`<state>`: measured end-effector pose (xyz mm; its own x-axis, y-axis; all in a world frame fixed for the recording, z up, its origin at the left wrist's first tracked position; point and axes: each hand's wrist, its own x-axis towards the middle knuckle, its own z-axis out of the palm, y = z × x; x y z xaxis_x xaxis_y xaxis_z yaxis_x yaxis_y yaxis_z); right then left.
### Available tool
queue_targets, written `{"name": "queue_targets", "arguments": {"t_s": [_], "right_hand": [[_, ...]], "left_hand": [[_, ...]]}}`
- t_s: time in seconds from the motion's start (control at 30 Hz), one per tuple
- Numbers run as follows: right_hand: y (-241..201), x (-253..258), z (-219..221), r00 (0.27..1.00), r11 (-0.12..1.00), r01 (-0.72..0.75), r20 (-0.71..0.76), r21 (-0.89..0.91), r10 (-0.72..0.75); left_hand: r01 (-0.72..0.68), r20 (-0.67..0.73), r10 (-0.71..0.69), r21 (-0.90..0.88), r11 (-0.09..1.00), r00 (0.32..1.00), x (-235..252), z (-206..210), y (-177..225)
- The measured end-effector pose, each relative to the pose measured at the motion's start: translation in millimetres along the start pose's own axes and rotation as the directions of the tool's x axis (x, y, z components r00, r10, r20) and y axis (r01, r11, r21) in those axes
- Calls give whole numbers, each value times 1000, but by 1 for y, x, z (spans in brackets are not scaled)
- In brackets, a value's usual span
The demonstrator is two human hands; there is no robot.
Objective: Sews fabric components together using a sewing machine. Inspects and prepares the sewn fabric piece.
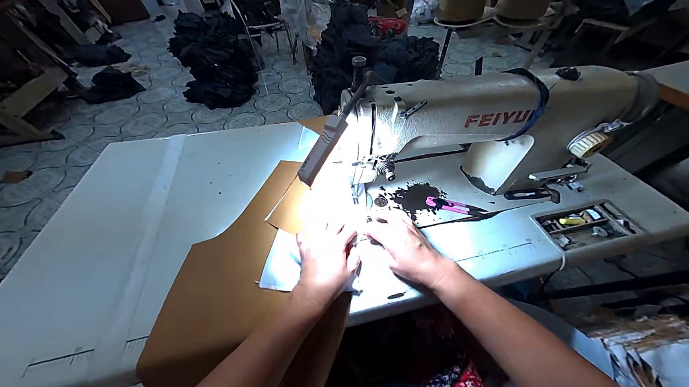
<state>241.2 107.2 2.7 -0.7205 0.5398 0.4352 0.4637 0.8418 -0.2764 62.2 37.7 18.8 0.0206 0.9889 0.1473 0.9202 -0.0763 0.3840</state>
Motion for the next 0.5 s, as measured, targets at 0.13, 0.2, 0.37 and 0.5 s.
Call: {"name": "queue_targets", "arguments": {"t_s": [0.13,0.2,0.37,0.5], "right_hand": [[6,23,2,999,999,-47,-16,-23,47],[9,27,8,994,994,-107,-20,-38,106],[11,22,14,980,984,-180,-81,-4,179],[10,22,14,971,974,-225,-79,19,226]], "left_hand": [[-11,18,11,21,1000,1000,27,-3,-8],[3,48,-5,30,1000,999,42,-4,-10],[32,42,-33,37,999,999,66,-6,-15],[76,92,-76,7,997,993,73,-14,-12]]}}
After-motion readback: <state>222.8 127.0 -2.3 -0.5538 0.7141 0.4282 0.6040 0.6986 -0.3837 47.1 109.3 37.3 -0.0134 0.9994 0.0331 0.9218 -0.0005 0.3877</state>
